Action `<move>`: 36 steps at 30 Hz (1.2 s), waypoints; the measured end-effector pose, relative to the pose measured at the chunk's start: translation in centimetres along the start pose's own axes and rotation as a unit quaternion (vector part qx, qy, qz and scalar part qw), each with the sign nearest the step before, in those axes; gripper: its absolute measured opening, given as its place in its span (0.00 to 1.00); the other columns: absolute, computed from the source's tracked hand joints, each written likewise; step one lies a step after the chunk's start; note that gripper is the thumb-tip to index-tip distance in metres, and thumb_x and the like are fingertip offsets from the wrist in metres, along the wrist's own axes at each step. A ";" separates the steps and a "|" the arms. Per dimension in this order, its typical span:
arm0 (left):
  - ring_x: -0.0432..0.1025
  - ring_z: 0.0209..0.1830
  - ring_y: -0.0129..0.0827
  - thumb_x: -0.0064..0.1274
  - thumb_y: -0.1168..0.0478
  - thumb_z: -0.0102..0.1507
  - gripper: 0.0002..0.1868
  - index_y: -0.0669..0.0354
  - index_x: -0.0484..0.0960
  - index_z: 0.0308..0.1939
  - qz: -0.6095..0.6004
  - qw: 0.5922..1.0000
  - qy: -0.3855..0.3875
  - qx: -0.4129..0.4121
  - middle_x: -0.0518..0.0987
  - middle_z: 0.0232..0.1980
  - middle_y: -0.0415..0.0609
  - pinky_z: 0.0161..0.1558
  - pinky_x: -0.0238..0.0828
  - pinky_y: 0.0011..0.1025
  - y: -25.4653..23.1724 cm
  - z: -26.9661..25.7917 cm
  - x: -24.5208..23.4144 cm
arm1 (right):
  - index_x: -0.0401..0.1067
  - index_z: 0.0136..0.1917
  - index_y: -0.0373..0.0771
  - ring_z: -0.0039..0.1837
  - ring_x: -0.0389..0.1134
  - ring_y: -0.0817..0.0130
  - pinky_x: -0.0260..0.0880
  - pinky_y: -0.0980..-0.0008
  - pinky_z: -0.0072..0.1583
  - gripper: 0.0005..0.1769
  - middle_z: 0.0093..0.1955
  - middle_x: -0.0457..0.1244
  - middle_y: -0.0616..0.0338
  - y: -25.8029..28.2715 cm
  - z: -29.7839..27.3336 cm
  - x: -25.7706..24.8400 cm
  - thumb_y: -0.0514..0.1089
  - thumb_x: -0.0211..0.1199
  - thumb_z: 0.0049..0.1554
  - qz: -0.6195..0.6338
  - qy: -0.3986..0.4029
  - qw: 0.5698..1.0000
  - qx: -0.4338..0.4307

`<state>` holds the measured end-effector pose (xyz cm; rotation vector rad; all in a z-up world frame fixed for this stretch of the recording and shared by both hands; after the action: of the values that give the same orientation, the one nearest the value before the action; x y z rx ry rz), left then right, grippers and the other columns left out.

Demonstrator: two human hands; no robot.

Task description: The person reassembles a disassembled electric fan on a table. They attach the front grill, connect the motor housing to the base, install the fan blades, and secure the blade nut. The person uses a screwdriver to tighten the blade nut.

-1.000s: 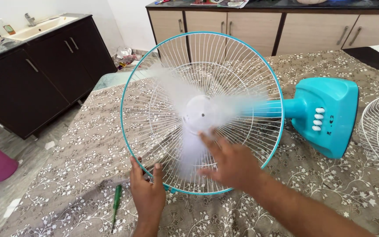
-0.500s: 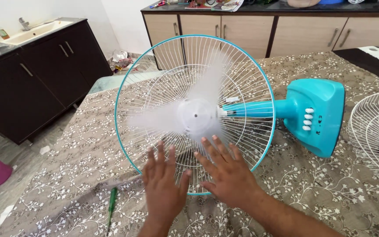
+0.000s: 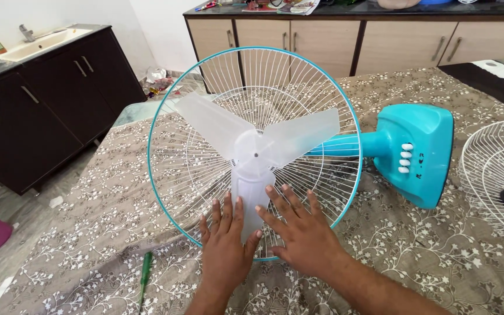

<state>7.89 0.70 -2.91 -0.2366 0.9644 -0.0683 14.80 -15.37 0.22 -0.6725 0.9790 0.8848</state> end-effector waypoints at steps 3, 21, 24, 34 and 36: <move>0.45 0.80 0.58 0.48 0.41 0.66 0.40 0.58 0.60 0.76 -0.001 1.000 -0.006 -0.007 0.55 0.80 0.60 0.73 0.33 0.58 -0.3 -0.1 0.1 | 0.51 0.78 0.56 0.85 0.34 0.44 0.35 0.29 0.72 0.49 0.86 0.35 0.50 -0.1 -0.5 -0.1 0.68 0.64 0.50 0.019 0.007 1.000 0.003; 0.52 0.81 0.58 0.59 0.55 0.61 0.35 0.57 0.71 0.71 -0.181 0.971 -0.050 0.147 0.62 0.78 0.63 0.74 0.48 0.54 -14.1 -0.6 1.9 | 0.72 0.64 0.45 0.75 0.57 0.47 0.57 0.48 0.71 0.28 0.77 0.54 0.48 -8.9 -11.3 -5.8 0.52 0.68 0.52 0.043 -0.192 0.974 0.114; 0.51 0.81 0.60 0.60 0.56 0.61 0.35 0.57 0.71 0.72 -0.213 0.958 0.021 0.190 0.60 0.79 0.63 0.73 0.49 0.54 -16.8 -0.4 3.4 | 0.76 0.54 0.42 0.66 0.64 0.50 0.62 0.51 0.66 0.20 0.68 0.62 0.51 -12.0 -14.4 -7.3 0.48 0.70 0.49 0.008 -0.241 0.953 0.182; 0.36 0.83 0.56 0.49 0.42 0.66 0.40 0.55 0.58 0.78 -0.211 0.904 0.323 0.184 0.46 0.83 0.61 0.76 0.32 0.53 -22.5 0.8 8.7 | 0.79 0.49 0.41 0.50 0.74 0.61 0.73 0.60 0.51 0.13 0.49 0.72 0.56 -24.0 -22.3 -10.5 0.50 0.69 0.55 -0.036 -0.203 0.895 0.396; 0.33 0.83 0.55 0.44 0.38 0.68 0.42 0.55 0.55 0.79 -0.184 0.891 0.376 0.173 0.43 0.83 0.60 0.76 0.26 0.52 -22.7 0.8 9.2 | 0.78 0.55 0.41 0.52 0.74 0.60 0.74 0.59 0.55 0.18 0.52 0.72 0.55 -26.9 -23.5 -10.2 0.53 0.68 0.57 0.001 -0.159 0.863 0.479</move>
<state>14.90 -22.73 -4.71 -0.0512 1.6450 -0.7205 25.65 -50.88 2.20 0.3225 0.9702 0.3858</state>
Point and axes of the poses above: each hand's wrist, its own z-axis towards the middle knuckle, its own x-axis out of the palm, y = z × x, the point moved 4 cm from there along z, towards the middle knuckle
